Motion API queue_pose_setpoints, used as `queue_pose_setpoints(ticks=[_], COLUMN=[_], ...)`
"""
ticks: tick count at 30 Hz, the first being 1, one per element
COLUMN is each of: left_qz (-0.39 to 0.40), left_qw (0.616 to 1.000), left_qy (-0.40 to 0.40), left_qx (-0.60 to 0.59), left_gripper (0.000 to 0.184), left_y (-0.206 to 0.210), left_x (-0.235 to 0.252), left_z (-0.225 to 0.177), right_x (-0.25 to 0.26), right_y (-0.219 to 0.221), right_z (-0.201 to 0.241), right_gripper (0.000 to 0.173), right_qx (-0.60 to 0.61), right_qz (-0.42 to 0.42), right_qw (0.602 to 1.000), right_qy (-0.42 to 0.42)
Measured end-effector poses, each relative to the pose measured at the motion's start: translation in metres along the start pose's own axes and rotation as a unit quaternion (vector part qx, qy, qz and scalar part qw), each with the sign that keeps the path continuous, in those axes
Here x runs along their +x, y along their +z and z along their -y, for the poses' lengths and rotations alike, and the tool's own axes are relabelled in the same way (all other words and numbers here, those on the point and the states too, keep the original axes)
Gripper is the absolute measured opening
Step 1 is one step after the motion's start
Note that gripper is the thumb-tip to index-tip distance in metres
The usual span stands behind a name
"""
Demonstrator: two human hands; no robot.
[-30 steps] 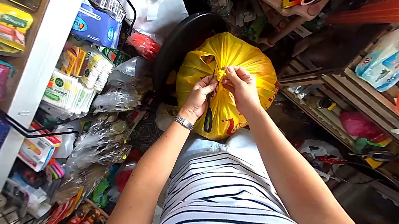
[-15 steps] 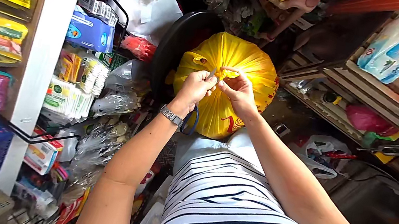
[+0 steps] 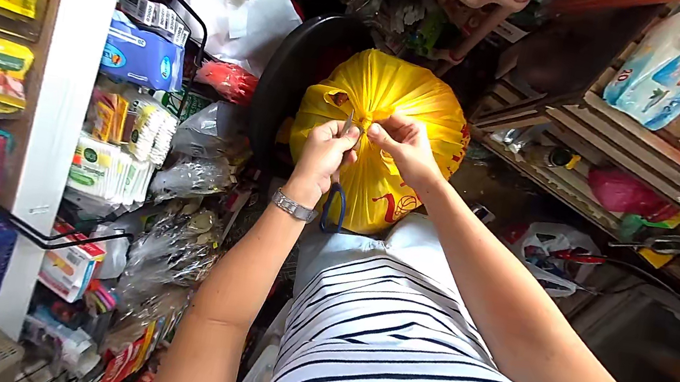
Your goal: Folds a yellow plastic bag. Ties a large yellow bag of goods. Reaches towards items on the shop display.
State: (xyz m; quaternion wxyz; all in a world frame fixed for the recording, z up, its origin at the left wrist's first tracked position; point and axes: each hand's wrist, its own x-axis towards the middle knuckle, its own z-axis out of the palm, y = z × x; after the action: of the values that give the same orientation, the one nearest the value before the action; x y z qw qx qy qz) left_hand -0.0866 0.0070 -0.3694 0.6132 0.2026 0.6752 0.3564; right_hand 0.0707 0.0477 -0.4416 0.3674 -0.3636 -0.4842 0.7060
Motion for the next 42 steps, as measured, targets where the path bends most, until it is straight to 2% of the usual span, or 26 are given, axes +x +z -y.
queue_pose_setpoints(ticks=[2,5,9,13,14,15,16,17,19,20,21,22,24,25,26,27,28,29,31,32,34,36,39,42], left_qz=[-0.041,-0.104,-0.147,-0.117,-0.1,-0.082,-0.066,-0.052,0.013,0.053,0.071,0.077,0.077,0.079,0.079,0.08,0.088,0.089,0.053,0.032,-0.004,-0.027,-0.045,-0.109], left_qw=[0.975,0.88,0.736,0.597,0.573,0.576,0.619,0.708,0.92,0.979,0.995,0.988,0.958,0.948,0.949,0.964,0.984,0.988,0.932,0.911,0.908,0.92,0.937,0.938], left_qy=[0.169,0.355,0.505,0.611,0.626,0.622,0.59,0.512,0.228,0.072,-0.047,-0.127,-0.227,-0.247,-0.242,-0.212,-0.152,-0.075,0.047,0.086,0.163,0.211,0.23,0.231], left_qx=[0.136,0.299,0.426,0.507,0.519,0.524,0.514,0.483,0.319,0.184,0.057,-0.034,-0.154,-0.187,-0.187,-0.139,-0.039,0.102,0.356,0.401,0.386,0.328,0.258,0.235], left_gripper=[0.01,0.012,0.013,0.011,0.012,0.013,0.013,0.013,0.015,0.014,0.015,0.015,0.011,0.012,0.012,0.012,0.013,0.015,0.023,0.026,0.034,0.032,0.018,0.022], left_y=[0.002,0.003,0.002,-0.006,-0.009,-0.011,-0.012,-0.009,-0.003,-0.002,-0.003,-0.004,-0.003,-0.004,-0.006,-0.009,-0.014,-0.022,-0.039,-0.046,-0.054,-0.043,-0.013,0.011], left_x=[0.002,0.004,0.009,0.015,0.016,0.016,0.014,0.01,0.0,-0.001,-0.001,0.0,0.001,0.001,0.002,0.004,0.005,0.006,0.005,0.003,-0.001,-0.006,-0.006,-0.006], left_z=[0.015,0.032,0.036,0.036,0.033,0.031,0.028,0.024,0.008,-0.001,-0.007,-0.012,-0.021,-0.022,-0.025,-0.025,-0.024,-0.023,-0.029,-0.029,-0.022,-0.007,0.021,0.034], right_x=[0.001,0.003,0.002,0.002,0.001,0.0,0.0,-0.001,-0.005,-0.008,-0.01,-0.011,-0.009,-0.009,-0.007,-0.004,-0.003,-0.001,0.001,0.0,-0.002,-0.008,-0.018,-0.026], right_y=[0.003,0.007,-0.001,-0.003,-0.002,-0.001,0.0,0.001,0.003,0.005,0.007,0.008,0.009,0.01,0.011,0.011,0.012,0.012,0.011,0.009,0.006,0.007,0.012,0.012], right_z=[0.001,0.011,0.015,0.01,0.01,0.01,0.009,0.009,0.005,0.0,-0.007,-0.013,-0.022,-0.024,-0.022,-0.017,-0.01,-0.002,0.01,0.014,0.014,0.01,0.003,-0.004], right_gripper=[0.016,0.026,0.028,0.024,0.023,0.023,0.022,0.023,0.026,0.026,0.024,0.022,0.02,0.02,0.02,0.02,0.021,0.022,0.026,0.027,0.029,0.026,0.02,0.019], right_qx=[0.081,0.166,0.222,0.229,0.231,0.232,0.234,0.23,0.214,0.204,0.194,0.179,0.137,0.112,0.093,0.087,0.09,0.096,0.111,0.125,0.157,0.19,0.193,0.142], right_qz=[-0.036,-0.081,-0.069,-0.068,-0.073,-0.077,-0.083,-0.085,-0.097,-0.099,-0.099,-0.097,-0.094,-0.091,-0.087,-0.085,-0.087,-0.094,-0.114,-0.117,-0.111,-0.114,-0.112,-0.109], right_qw=[0.995,0.973,0.945,0.94,0.938,0.937,0.936,0.938,0.949,0.957,0.965,0.972,0.985,0.989,0.991,0.992,0.99,0.985,0.972,0.964,0.952,0.946,0.961,0.981], right_qy=[0.043,0.139,0.232,0.243,0.247,0.25,0.25,0.244,0.209,0.181,0.148,0.113,0.054,0.036,0.03,0.042,0.071,0.105,0.173,0.202,0.24,0.235,0.164,0.08])
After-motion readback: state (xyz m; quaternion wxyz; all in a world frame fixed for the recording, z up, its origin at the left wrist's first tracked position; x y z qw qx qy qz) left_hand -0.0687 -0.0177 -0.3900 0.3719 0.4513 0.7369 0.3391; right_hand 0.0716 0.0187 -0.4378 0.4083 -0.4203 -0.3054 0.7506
